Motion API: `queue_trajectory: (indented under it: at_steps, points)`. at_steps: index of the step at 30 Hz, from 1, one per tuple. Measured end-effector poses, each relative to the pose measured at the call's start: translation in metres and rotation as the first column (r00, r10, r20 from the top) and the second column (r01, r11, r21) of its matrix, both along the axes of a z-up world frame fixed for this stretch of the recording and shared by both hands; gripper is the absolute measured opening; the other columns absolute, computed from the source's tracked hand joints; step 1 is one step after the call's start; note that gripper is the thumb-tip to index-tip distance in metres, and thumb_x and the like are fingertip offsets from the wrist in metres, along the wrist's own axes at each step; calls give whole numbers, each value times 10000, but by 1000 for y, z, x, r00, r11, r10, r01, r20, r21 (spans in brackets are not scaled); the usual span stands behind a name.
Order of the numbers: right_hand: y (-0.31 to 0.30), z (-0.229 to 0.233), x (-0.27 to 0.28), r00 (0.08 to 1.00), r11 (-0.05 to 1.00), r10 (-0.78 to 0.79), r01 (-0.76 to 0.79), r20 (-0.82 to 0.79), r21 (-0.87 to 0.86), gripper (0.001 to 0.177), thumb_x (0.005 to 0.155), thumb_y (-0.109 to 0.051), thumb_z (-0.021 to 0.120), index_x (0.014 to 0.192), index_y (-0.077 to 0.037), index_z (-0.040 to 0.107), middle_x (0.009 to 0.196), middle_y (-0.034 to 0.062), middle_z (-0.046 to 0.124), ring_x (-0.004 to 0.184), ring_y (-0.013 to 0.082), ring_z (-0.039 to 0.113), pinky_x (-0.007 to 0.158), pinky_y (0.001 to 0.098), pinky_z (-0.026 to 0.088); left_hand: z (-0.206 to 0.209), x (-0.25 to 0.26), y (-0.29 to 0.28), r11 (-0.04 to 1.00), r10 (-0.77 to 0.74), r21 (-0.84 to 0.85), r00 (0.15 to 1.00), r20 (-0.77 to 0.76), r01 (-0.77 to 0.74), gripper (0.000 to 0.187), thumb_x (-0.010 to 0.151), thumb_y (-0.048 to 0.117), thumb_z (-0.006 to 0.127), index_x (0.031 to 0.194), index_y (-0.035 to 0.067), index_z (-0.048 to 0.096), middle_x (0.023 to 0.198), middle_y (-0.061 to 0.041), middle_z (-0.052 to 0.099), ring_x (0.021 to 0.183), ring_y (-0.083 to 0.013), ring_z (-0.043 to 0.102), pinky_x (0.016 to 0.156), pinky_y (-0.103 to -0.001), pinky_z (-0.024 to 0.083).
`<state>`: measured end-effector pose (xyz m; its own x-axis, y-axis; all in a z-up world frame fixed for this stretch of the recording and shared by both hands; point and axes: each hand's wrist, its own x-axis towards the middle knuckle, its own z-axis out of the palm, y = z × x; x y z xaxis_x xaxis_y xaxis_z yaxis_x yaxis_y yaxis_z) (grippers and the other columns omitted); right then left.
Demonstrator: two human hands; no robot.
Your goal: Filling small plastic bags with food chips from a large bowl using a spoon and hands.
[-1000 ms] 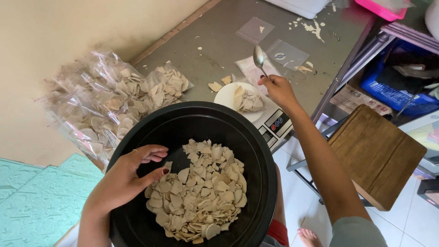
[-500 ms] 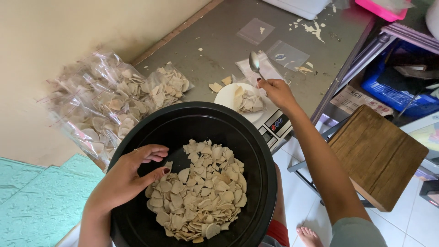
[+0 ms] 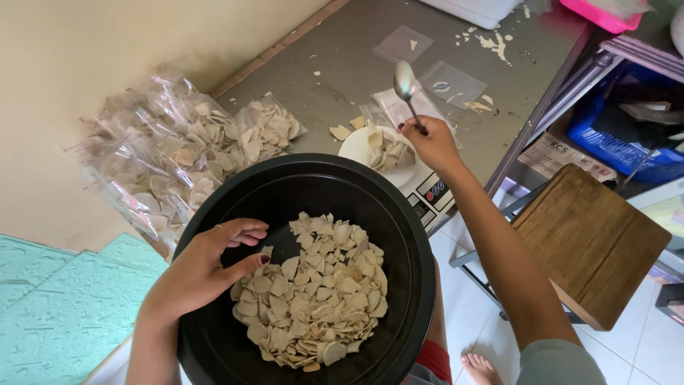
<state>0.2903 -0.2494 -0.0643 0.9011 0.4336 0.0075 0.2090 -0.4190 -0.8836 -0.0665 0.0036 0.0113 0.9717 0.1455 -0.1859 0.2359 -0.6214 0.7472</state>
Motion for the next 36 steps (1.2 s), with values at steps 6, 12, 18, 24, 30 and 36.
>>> queue_trajectory:
  at_steps: [6,12,18,24,30,36]
  points:
    - [-2,22,-9,953,967,31,-106,302,233,77,1000,-152,696,1004,-83,730,672,62,570,643,144,572,638,276,482,10,-1,-11,999,50,-28,990,134,-47,520,845,227,781,1307,18,664,1132,-244,757,1117,-425,719,1007,-526,532]
    - [2,76,-46,926,918,48,-189,375,348,83,1070,-167,692,1064,-86,675,717,34,574,681,88,531,683,234,466,15,-2,-14,997,63,-48,971,229,-54,506,875,164,744,1340,9,618,1120,-242,746,1094,-411,726,967,-521,549]
    - [26,104,-109,904,830,334,-416,265,371,60,1039,-141,664,1046,-84,646,719,-1,524,669,71,511,649,214,440,8,3,-11,996,84,-48,939,332,-73,575,868,185,781,1370,-6,574,1142,-241,714,1070,-373,721,942,-483,570]
    - [51,107,-159,791,716,599,-600,127,357,67,1040,-146,596,1029,-81,586,743,20,556,649,87,485,644,253,453,23,12,-22,991,43,-135,893,447,20,792,820,222,851,1428,-80,442,1235,-324,623,1148,-457,662,973,-534,556]
    - [68,92,-167,721,645,685,-668,105,371,121,1062,-127,550,1107,-37,617,624,-2,469,554,63,409,538,226,369,10,17,-16,943,181,-333,861,475,-15,582,844,131,829,1351,0,575,1096,-154,708,981,-248,710,880,-431,619]
    - [49,89,-152,795,690,604,-557,56,463,268,1052,-180,565,1256,-7,564,626,-1,444,544,55,390,511,218,340,-7,20,14,864,415,-463,803,429,-199,501,819,63,808,1252,-33,573,1073,-188,668,928,-290,685,796,-457,644]
